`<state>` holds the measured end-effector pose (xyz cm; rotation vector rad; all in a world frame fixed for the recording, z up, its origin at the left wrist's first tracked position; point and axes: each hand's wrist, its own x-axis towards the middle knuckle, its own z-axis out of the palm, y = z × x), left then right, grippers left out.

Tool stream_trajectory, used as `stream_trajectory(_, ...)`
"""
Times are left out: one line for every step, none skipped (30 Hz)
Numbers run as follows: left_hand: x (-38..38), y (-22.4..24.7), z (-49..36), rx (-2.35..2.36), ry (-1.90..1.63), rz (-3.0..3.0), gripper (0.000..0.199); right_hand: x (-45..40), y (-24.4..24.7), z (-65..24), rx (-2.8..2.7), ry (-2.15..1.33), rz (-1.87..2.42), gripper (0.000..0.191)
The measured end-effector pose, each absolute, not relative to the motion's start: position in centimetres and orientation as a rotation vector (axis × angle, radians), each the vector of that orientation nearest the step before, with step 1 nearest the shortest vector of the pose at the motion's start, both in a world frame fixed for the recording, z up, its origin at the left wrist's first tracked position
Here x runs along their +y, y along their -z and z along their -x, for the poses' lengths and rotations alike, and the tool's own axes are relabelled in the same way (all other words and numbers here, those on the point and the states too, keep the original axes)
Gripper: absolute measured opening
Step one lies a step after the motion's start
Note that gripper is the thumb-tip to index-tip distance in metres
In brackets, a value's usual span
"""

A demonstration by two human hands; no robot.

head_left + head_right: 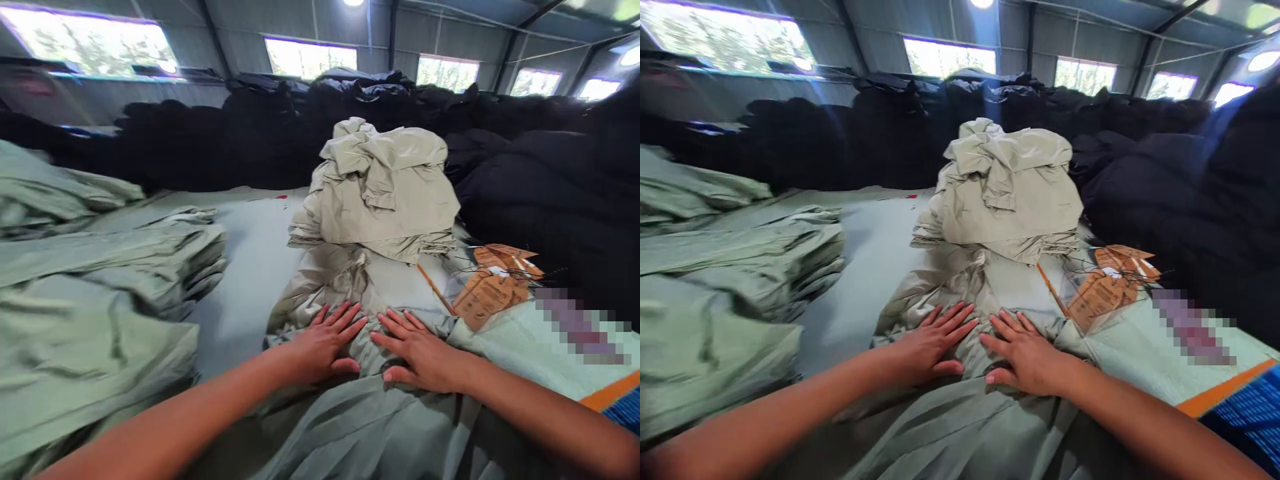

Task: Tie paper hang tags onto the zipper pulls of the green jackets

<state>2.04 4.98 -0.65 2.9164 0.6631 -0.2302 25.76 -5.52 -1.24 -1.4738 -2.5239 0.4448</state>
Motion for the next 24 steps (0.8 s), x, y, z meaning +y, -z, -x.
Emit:
stream_trajectory(5.1,0.6,-2.2,0.675,0.248,-2.921,0.084,-5.7,0.9,-26.1,-2.511,-0.467,1.456,0.070)
stream_trajectory(5.2,0.4,-2.6,0.696,0.259,-2.931,0.083,-6.0,0.4,-26.4,-2.496,-0.482,1.439,0.070)
stream_trajectory(5.3,0.1,-3.1,0.704,0.260,-2.950,0.082,-6.3,-0.3,-26.7,-2.480,-0.482,1.426,0.068)
stream_trajectory(5.3,-0.3,-3.8,0.683,0.248,-2.979,0.080,-6.7,-1.0,-27.0,-2.462,-0.466,1.418,0.066)
stream_trajectory(5.3,-0.7,-4.7,0.634,0.216,-3.013,0.080,-7.2,-1.8,-27.2,-2.436,-0.437,1.421,0.065)
stream_trajectory(5.3,-1.2,-5.8,0.563,0.168,-3.047,0.080,-7.7,-2.5,-27.5,-2.399,-0.397,1.435,0.063)
stream_trajectory(5.2,-1.7,-7.0,0.477,0.110,-3.074,0.081,-8.2,-3.1,-27.9,-2.349,-0.352,1.456,0.060)
stream_trajectory(5.1,-2.3,-8.2,0.392,0.051,-3.091,0.082,-8.8,-3.7,-28.3,-2.284,-0.302,1.478,0.057)
stream_trajectory(5.0,-2.9,-9.5,0.319,0.002,-3.096,0.082,-9.4,-4.2,-28.9,-2.206,-0.253,1.496,0.054)
stream_trajectory(4.9,-3.6,-10.7,0.265,-0.029,-3.093,0.082,-10.0,-4.6,-29.7,-2.116,-0.205,1.511,0.049)
stream_trajectory(4.9,-4.3,-12.0,0.231,-0.042,-3.084,0.082,-10.6,-4.9,-30.6,-2.016,-0.158,1.526,0.043)
stream_trajectory(4.8,-4.9,-13.2,0.210,-0.043,-3.073,0.081,-11.1,-5.3,-31.7,-1.910,-0.110,1.549,0.036)
stream_trajectory(4.8,-5.6,-14.4,0.194,-0.044,-3.060,0.080,-11.4,-5.6,-32.9,-1.800,-0.053,1.587,0.031)
stream_trajectory(4.7,-6.1,-15.6,0.175,-0.053,-3.047,0.080,-11.6,-6.0,-34.0,-1.694,0.010,1.648,0.026)
stream_trajectory(4.6,-6.6,-16.8,0.152,-0.066,-3.037,0.079,-11.6,-6.3,-35.2,-1.602,0.074,1.736,0.023)
stream_trajectory(4.4,-6.9,-17.9,0.125,-0.079,-3.031,0.079,-11.5,-6.7,-36.2,-1.527,0.133,1.849,0.022)
stream_trajectory(4.1,-7.0,-19.1,0.093,-0.084,-3.028,0.079,-11.2,-6.9,-37.1,-1.467,0.182,1.987,0.021)
stream_trajectory(3.8,-6.9,-20.2,0.061,-0.085,-3.026,0.079,-10.8,-7.2,-37.8,-1.420,0.222,2.141,0.020)
stream_trajectory(3.5,-6.7,-21.3,0.034,-0.086,-3.024,0.078,-10.4,-7.3,-38.2,-1.387,0.255,2.296,0.020)
stream_trajectory(3.1,-6.4,-22.3,0.013,-0.097,-3.018,0.076,-9.9,-7.4,-38.5,-1.369,0.285,2.434,0.018)
stream_trajectory(2.7,-6.1,-23.2,0.008,-0.129,-3.007,0.071,-9.5,-7.4,-38.5,-1.363,0.321,2.542,0.017)
stream_trajectory(2.3,-5.8,-24.0,0.023,-0.173,-2.992,0.064,-9.1,-7.3,-38.5,-1.367,0.355,2.620,0.016)
stream_trajectory(2.0,-5.5,-24.7,0.057,-0.217,-2.977,0.054,-8.7,-7.2,-38.4,-1.367,0.377,2.674,0.016)
stream_trajectory(1.7,-5.4,-25.3,0.101,-0.248,-2.966,0.045,-8.4,-7.1,-38.2,-1.355,0.379,2.711,0.017)
